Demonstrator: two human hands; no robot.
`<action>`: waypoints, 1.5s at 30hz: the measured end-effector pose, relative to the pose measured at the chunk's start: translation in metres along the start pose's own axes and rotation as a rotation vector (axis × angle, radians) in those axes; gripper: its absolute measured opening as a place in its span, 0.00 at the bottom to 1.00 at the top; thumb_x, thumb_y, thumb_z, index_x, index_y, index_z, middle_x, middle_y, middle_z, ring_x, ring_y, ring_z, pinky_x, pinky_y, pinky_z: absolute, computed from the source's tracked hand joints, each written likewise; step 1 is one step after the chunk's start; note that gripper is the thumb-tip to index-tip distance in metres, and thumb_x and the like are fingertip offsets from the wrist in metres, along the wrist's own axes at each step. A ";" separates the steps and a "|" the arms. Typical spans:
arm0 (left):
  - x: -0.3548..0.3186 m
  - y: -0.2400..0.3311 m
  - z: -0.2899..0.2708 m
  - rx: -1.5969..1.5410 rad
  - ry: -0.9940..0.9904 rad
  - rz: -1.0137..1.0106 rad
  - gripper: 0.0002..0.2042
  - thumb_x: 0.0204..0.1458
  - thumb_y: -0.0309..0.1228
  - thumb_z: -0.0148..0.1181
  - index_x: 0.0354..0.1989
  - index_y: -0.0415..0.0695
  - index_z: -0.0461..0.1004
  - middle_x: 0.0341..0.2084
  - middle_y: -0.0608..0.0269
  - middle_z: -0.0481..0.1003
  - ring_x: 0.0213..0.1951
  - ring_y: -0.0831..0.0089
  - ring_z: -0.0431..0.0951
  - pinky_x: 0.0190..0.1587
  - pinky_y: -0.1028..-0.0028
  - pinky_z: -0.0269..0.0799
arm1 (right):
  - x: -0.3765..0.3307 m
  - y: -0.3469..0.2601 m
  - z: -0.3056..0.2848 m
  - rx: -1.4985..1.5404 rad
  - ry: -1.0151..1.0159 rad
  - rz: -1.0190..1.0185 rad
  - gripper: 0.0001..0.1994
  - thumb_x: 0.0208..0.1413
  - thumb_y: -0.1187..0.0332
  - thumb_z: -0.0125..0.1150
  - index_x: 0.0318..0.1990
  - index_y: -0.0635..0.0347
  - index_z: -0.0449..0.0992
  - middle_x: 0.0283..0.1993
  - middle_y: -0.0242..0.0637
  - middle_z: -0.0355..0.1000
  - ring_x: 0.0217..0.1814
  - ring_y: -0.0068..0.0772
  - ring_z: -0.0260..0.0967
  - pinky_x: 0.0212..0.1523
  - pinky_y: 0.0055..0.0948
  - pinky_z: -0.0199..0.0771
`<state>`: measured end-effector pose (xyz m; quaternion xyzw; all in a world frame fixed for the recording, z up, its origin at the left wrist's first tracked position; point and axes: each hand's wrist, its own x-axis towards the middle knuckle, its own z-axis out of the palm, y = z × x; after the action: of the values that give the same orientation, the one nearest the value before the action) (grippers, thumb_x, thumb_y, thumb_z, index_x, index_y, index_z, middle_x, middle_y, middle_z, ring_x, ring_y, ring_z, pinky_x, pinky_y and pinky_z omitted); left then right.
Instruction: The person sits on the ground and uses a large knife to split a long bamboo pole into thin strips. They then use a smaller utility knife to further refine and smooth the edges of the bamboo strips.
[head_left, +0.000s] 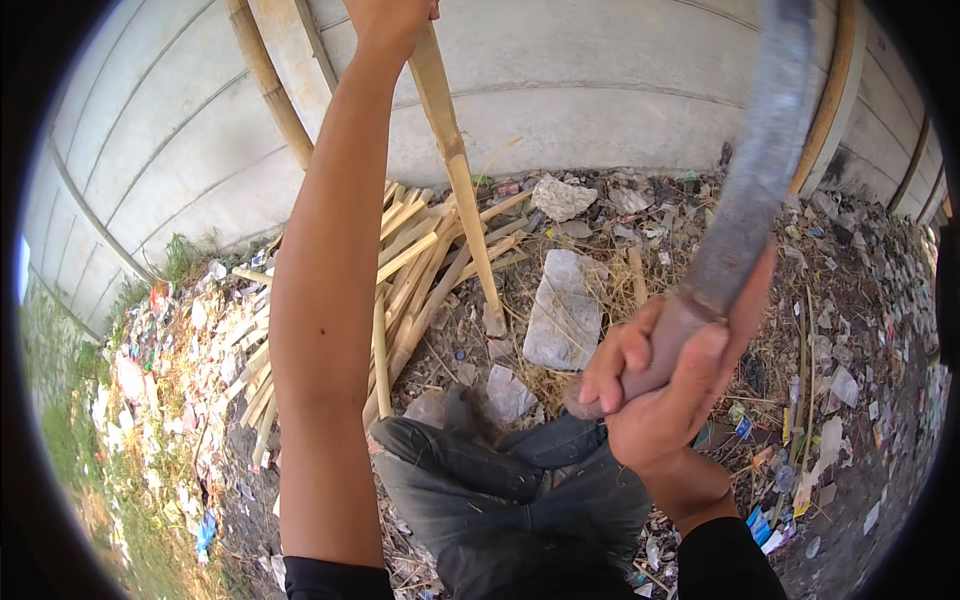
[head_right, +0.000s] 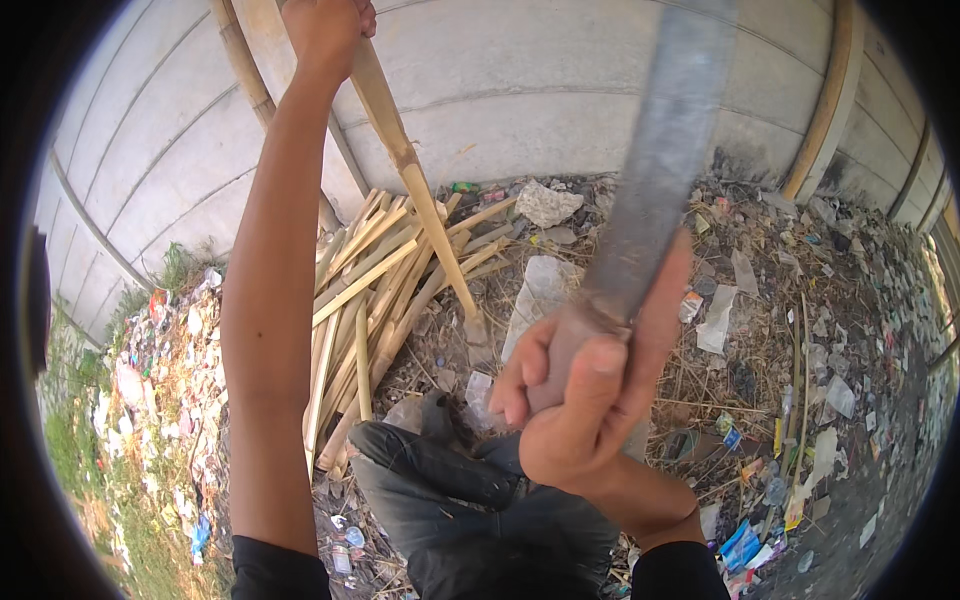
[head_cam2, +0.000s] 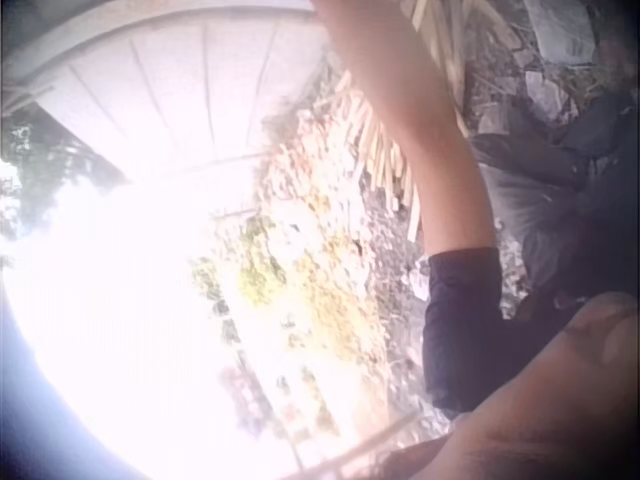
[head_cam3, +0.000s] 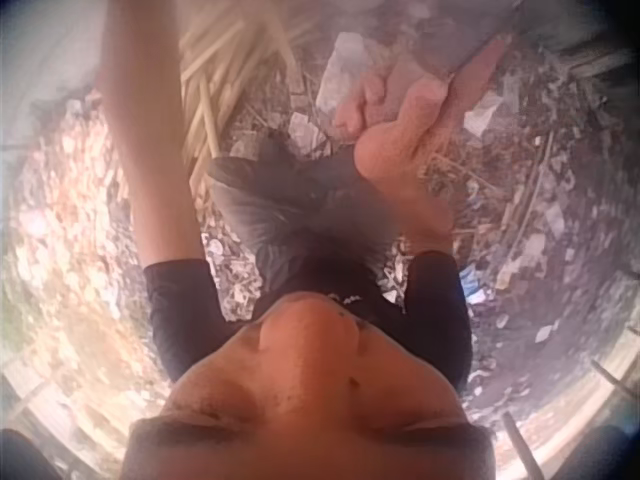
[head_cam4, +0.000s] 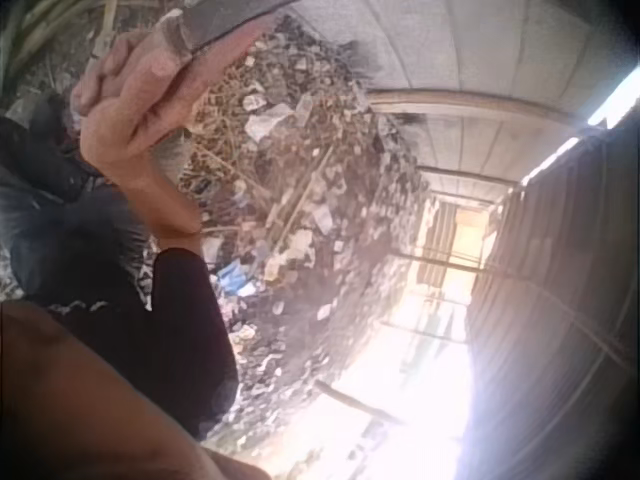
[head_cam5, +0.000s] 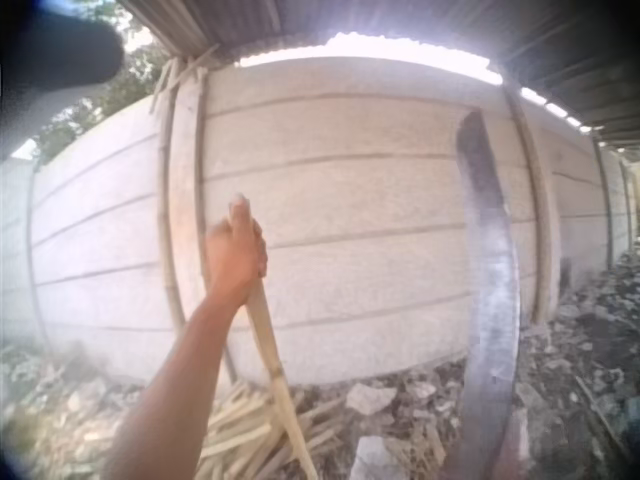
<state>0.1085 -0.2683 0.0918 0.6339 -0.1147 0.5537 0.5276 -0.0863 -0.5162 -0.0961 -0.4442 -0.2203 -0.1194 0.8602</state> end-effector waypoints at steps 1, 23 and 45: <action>0.000 -0.001 0.003 -0.029 -0.001 -0.026 0.28 0.72 0.53 0.47 0.20 0.50 0.64 0.09 0.72 0.61 0.11 0.78 0.63 0.13 0.73 0.59 | -0.006 0.018 -0.015 -0.127 -0.163 0.195 0.31 0.77 0.50 0.45 0.81 0.47 0.50 0.29 0.31 0.68 0.16 0.19 0.59 0.14 0.25 0.69; 0.011 -0.009 -0.006 -0.094 -0.019 -0.018 0.29 0.70 0.56 0.48 0.19 0.50 0.64 0.10 0.73 0.61 0.12 0.79 0.63 0.14 0.74 0.58 | 0.007 -0.002 -0.037 -0.085 -0.069 0.450 0.28 0.77 0.56 0.43 0.80 0.49 0.53 0.26 0.29 0.61 0.11 0.17 0.54 0.11 0.22 0.63; 0.015 -0.021 -0.032 0.262 0.228 0.031 0.29 0.70 0.53 0.49 0.20 0.44 0.71 0.11 0.64 0.67 0.14 0.68 0.69 0.19 0.63 0.67 | -0.037 0.138 -0.048 -0.157 -0.149 0.435 0.29 0.78 0.60 0.46 0.81 0.52 0.50 0.25 0.30 0.68 0.16 0.18 0.61 0.16 0.23 0.67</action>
<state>0.1110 -0.2278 0.0879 0.6284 0.0093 0.6405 0.4414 -0.0501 -0.4753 -0.2360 -0.5542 -0.1722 0.0851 0.8099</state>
